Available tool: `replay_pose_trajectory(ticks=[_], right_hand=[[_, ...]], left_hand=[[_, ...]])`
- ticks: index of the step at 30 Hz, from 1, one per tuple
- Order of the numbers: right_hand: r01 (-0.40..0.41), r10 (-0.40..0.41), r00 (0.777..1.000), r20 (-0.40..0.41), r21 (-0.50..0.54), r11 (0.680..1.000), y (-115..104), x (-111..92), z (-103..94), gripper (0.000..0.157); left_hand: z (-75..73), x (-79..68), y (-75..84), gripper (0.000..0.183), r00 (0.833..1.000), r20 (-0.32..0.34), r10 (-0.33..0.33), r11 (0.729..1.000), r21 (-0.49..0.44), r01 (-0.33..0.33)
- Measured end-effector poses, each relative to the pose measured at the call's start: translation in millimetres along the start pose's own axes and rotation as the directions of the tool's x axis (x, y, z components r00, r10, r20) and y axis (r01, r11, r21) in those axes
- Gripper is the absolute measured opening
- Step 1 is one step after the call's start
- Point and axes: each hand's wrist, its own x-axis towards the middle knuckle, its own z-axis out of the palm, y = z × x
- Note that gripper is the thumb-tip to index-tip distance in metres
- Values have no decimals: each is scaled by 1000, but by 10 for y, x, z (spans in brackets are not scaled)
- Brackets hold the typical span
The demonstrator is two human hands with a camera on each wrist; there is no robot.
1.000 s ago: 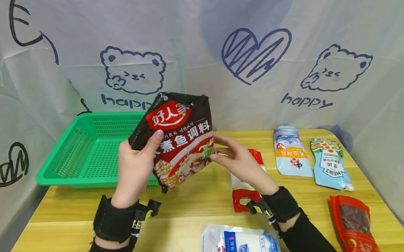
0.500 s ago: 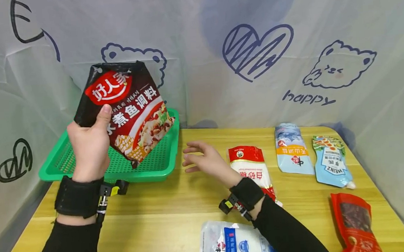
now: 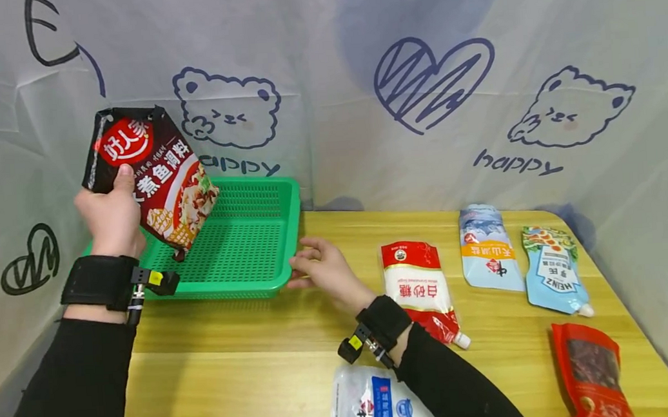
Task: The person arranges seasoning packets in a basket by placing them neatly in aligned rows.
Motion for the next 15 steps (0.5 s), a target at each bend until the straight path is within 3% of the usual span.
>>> replay_pose_trajectory(ticks=[7, 15], right_hand=[[4, -4, 1000, 12, -18, 1000, 2, 4, -10, 57], [3, -3, 1000, 10, -12, 1000, 14, 17, -4, 56]], left_hand=[[-168, 283, -90, 59, 990, -98, -99, 994, 47, 104], [-354, 457, -255, 60, 972, -168, -165, 985, 14, 169]])
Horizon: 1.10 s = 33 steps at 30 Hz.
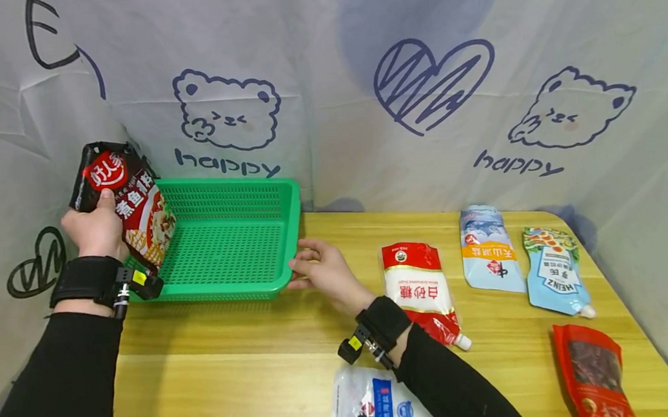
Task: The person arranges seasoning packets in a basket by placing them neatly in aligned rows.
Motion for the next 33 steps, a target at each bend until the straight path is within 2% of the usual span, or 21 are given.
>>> replay_pose_trajectory(ticks=[6, 14, 17, 20, 23, 29, 33], right_hand=[[0, 0, 1000, 13, -8, 1000, -12, -16, -2, 57], [-10, 10, 1000, 11, 0, 1000, -19, -24, -2, 57], [-14, 14, 1000, 7, 2, 1000, -21, -17, -5, 58], [-15, 15, 1000, 7, -5, 1000, -19, -14, -6, 57], [-15, 15, 1000, 15, -10, 1000, -15, -13, -12, 57], [-15, 15, 1000, 23, -9, 1000, -11, -11, -25, 57], [-13, 13, 1000, 21, -11, 1000, -8, -9, -21, 57]], left_hand=[[-124, 92, -37, 66, 996, -37, -82, 996, 35, 83], [-244, 111, 38, 74, 976, -33, -217, 972, 91, 219], [-278, 101, 71, 74, 966, -18, -256, 963, 79, 257], [-327, 91, 103, 78, 957, -17, -289, 957, 25, 289], [-375, 81, 133, 83, 955, -19, -296, 955, -35, 295], [-403, 27, 162, 81, 967, -29, -252, 956, -166, 244], [-403, -65, 183, 81, 974, -36, -224, 968, -124, 218]])
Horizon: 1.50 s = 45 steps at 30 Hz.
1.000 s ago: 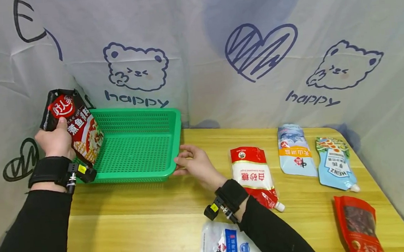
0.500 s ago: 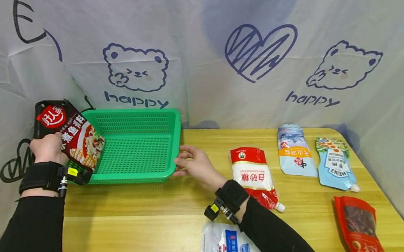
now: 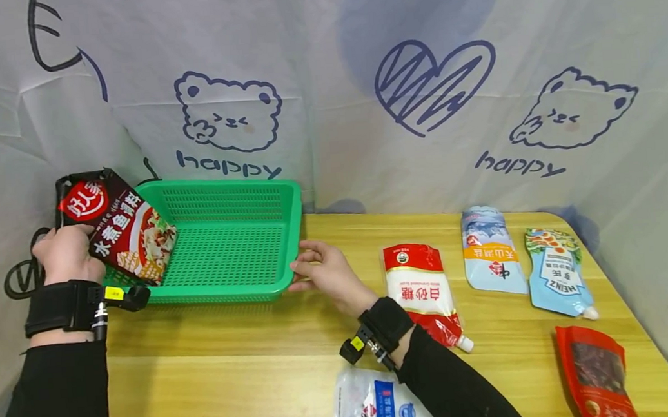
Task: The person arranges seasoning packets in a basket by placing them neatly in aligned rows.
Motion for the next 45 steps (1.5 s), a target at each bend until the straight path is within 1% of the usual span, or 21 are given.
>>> replay_pose_trajectory(ticks=[4, 7, 10, 12, 14, 16, 19, 22, 23, 26, 28, 29, 30, 31, 33, 35, 36, 38, 41, 43, 45], right_hand=[[1, -1, 1000, 0, -1, 1000, -8, -8, -3, 57], [2, -2, 1000, 1, 3, 1000, -2, -8, -7, 57], [3, -2, 1000, -3, 3, 1000, 3, -8, -12, 57], [4, -4, 1000, -8, 2, 1000, 7, -8, -16, 57], [3, -3, 1000, -12, -2, 1000, 7, -12, -21, 57], [7, -7, 1000, -13, -3, 1000, 17, -12, -32, 56], [10, -10, 1000, -10, -6, 1000, 28, -15, -49, 56], [11, -11, 1000, -3, -12, 1000, 28, -28, -62, 56], [10, -10, 1000, -2, -15, 1000, 22, -35, -63, 56], [13, -12, 1000, 3, -26, 1000, 9, -51, -72, 56], [17, -17, 1000, 6, -39, 999, 5, -55, -84, 56], [19, -18, 1000, 7, -47, 999, 4, -56, -90, 56], [20, -20, 1000, 8, -58, 998, 3, -57, -95, 55], [22, -21, 1000, 10, -67, 997, 2, -59, -100, 55], [25, -24, 1000, 13, -86, 996, -1, -64, -107, 55], [27, -25, 1000, 17, -101, 994, -2, -69, -109, 55], [29, -27, 999, 21, -106, 994, 1, -69, -109, 55], [32, -29, 999, 29, -113, 993, 7, -70, -106, 55], [33, -29, 999, 35, -122, 992, 22, -83, -109, 54], [35, -30, 999, 38, -135, 990, 26, -103, -115, 55], [36, -30, 999, 42, -150, 988, 23, -128, -126, 56]], left_hand=[[36, -138, -23, 82, 998, 21, 64, 995, 70, -66], [73, -281, -48, 85, 989, 48, 143, 985, 90, -147], [120, -445, -98, 89, 959, 69, 277, 946, 158, -284], [160, -538, -150, 87, 921, 95, 378, 898, 204, -390], [212, -609, -228, 84, 865, 146, 481, 826, 257, -502], [261, -680, -319, 79, 804, 237, 545, 754, 281, -594], [316, -813, -487, 72, 708, 395, 585, 640, 312, -703], [352, -978, -657, 65, 610, 550, 571, 524, 327, -786], [369, -1027, -714, 62, 570, 599, 563, 483, 322, -814], [414, -1150, -886, 50, 434, 730, 528, 345, 283, -895], [436, -1208, -999, 42, 355, 799, 485, 251, 262, -932], [444, -1233, -1051, 39, 328, 829, 453, 203, 263, -943], [448, -1258, -1102, 36, 310, 854, 417, 150, 272, -951], [453, -1277, -1151, 34, 300, 876, 378, 94, 286, -954], [460, -1311, -1239, 33, 300, 906, 297, -8, 317, -948], [463, -1335, -1320, 34, 322, 919, 229, -80, 347, -934], [465, -1343, -1358, 35, 334, 920, 204, -100, 359, -928], [461, -1358, -1423, 36, 366, 914, 173, -117, 388, -914], [450, -1373, -1513, 38, 409, 900, 150, -107, 426, -898], [443, -1384, -1561, 39, 424, 895, 140, -96, 439, -893], [438, -1393, -1600, 37, 427, 893, 139, -88, 441, -893]])
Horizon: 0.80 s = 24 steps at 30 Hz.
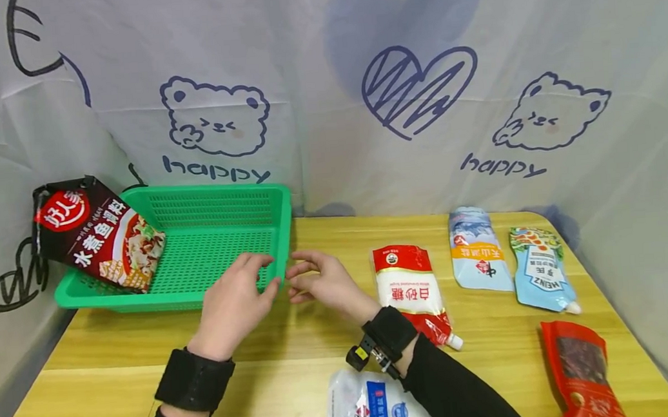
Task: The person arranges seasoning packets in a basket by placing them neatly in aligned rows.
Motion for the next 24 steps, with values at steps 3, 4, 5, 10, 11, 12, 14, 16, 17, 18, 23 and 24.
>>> replay_pose_trajectory(ticks=[3, 4, 5, 10, 11, 12, 14, 16, 17, 18, 23, 24], right_hand=[[0, 1, 1000, 10, -27, 1000, -10, -48, -33, 58], [1, -1, 1000, 15, -36, 999, -12, -62, -48, 58], [3, -2, 1000, 19, -46, 999, -19, -78, -63, 59], [35, -34, 999, 18, -112, 993, -98, -182, -153, 58], [46, -44, 999, 12, -127, 991, -128, -208, -172, 58], [61, -61, 998, 5, -146, 987, -157, -237, -195, 58], [99, -104, 995, -14, -185, 978, -218, -303, -256, 58], [139, -152, 987, -44, -227, 964, -277, -381, -334, 58], [156, -176, 982, -60, -251, 955, -310, -425, -378, 58], [171, -200, 977, -77, -281, 944, -335, -468, -430, 58], [187, -293, 939, -181, -447, 875, -413, -658, -744, 57], [178, -306, 930, -205, -477, 861, -414, -689, -812, 56]], left_hand=[[50, -8, 16, 31, 1000, -10, 13, 1000, -6, -13], [64, -10, 21, 28, 1000, -16, 19, 1000, -8, -19], [75, -12, 27, 27, 999, -21, 25, 1000, -7, -25], [104, -13, 44, 24, 999, -35, 26, 1000, 2, -26], [101, -12, 45, 24, 999, -36, 23, 1000, 5, -23], [99, -9, 46, 24, 999, -37, 20, 1000, 7, -20], [92, -4, 49, 23, 999, -35, 15, 1000, 11, -14], [85, 4, 56, 23, 1000, -28, 9, 1000, 12, -9], [81, 9, 60, 23, 1000, -23, 3, 1000, 10, -3], [78, 14, 64, 23, 1000, -17, -4, 1000, 7, 4], [66, 50, 86, 23, 999, 14, -53, 998, -28, 53], [65, 57, 90, 23, 998, 19, -62, 997, -34, 63]])
